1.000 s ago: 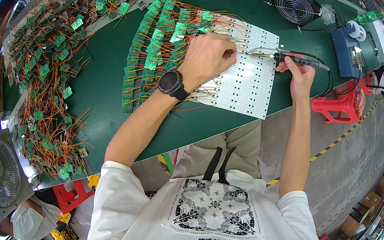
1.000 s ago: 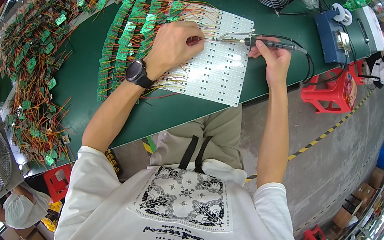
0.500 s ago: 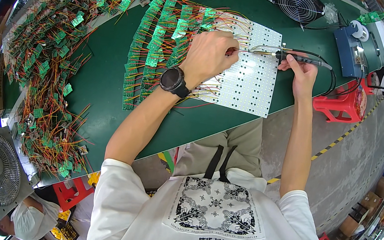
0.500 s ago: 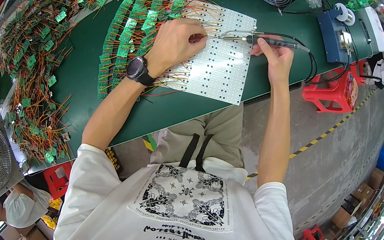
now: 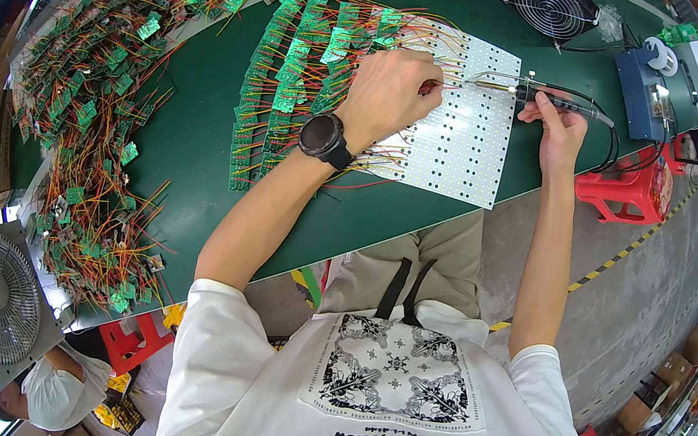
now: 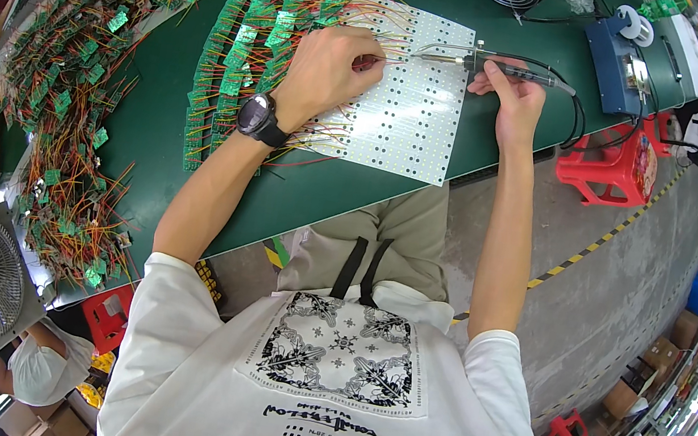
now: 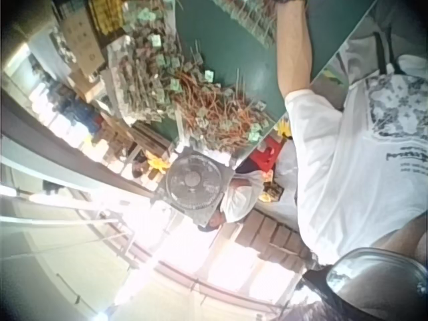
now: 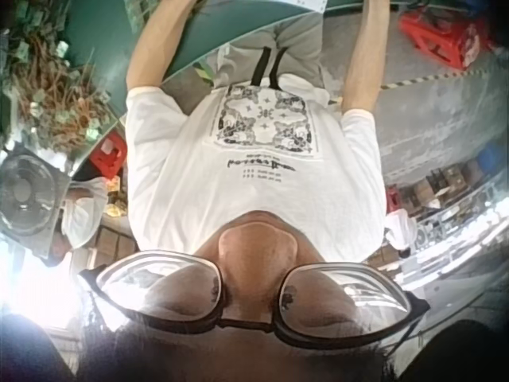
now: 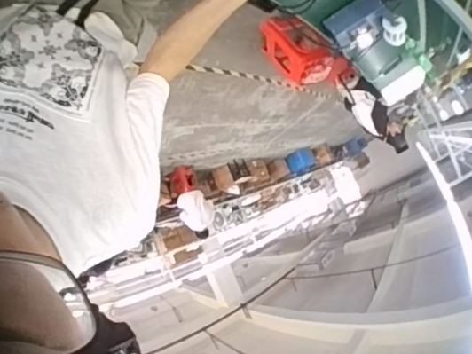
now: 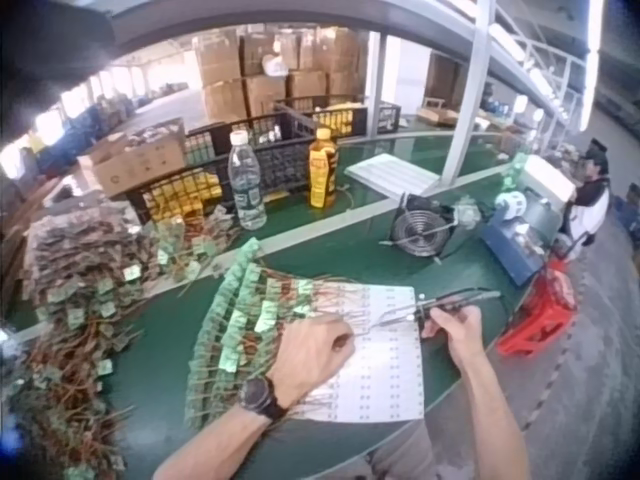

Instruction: The person solders wired circuit boards onto a panel, repeatedly picking up a circuit board by hand, placing its wires against the panel, and soldering the connections using a soldering iron.

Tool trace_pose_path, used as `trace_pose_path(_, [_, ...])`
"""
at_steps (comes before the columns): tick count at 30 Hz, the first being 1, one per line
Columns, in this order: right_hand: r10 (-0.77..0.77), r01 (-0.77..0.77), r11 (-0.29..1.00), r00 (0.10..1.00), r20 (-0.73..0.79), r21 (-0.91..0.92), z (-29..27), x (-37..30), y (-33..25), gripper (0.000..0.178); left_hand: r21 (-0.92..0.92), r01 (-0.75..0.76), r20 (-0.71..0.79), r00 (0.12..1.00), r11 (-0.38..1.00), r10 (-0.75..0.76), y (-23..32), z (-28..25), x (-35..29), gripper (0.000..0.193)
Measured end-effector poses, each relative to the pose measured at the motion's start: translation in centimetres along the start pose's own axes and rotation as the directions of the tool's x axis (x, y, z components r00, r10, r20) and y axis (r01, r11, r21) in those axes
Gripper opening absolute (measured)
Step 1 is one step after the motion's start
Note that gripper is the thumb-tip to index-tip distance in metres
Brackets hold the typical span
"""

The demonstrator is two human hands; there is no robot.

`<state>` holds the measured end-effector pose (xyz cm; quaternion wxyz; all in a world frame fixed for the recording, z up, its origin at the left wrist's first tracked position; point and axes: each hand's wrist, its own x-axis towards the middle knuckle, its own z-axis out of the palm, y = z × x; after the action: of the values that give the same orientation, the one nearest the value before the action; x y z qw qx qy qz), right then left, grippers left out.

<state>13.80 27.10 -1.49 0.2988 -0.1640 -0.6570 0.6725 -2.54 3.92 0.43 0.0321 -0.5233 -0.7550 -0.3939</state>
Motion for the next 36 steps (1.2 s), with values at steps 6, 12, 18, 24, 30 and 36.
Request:
trace_pose_path(6, [0.015, -0.013, 0.999, 0.999, -0.037, 0.038, 0.6, 0.3, 0.3, 0.022, 0.068, -0.024, 0.025, 0.999, 0.997, 0.023, 0.9, -2.1, -0.1, 0.022])
trace_pose_path(12, [0.013, -0.008, 0.999, 0.991, -0.136, 0.042, -0.1, 0.0, 0.4, 0.022, 0.115, -0.109, -0.179, 0.975, 0.987, 0.128, 7.3, -9.9, 0.2, 0.024])
trace_pose_path(18, [0.025, -0.015, 0.997, 0.992, -0.125, 0.079, 0.3, 0.0, 0.4, 0.023, 0.235, 0.499, -0.48, 0.806, 0.834, -0.346, 1.3, -15.4, -8.5, 0.013])
trace_pose_path(24, [0.019, -0.011, 0.996, 0.995, -0.093, 0.084, -0.4, 0.1, 0.5, 0.023, 0.36, 0.869, -0.772, 0.482, 0.34, -0.414, -7.1, -21.4, -17.5, 0.037])
trace_pose_path(30, [0.023, -0.013, 0.995, 0.995, -0.099, 0.101, -0.1, -0.1, 0.5, 0.023, 0.46, 0.867, -0.735, 0.494, 0.193, -0.464, -8.2, -22.5, -18.0, 0.035])
trace_pose_path(36, [0.026, -0.014, 0.994, 0.994, -0.107, 0.113, 0.5, -0.2, 0.0, 0.023, 0.036, 0.827, -0.706, 0.419, 0.561, -0.572, -8.8, -22.1, -19.6, 0.035])
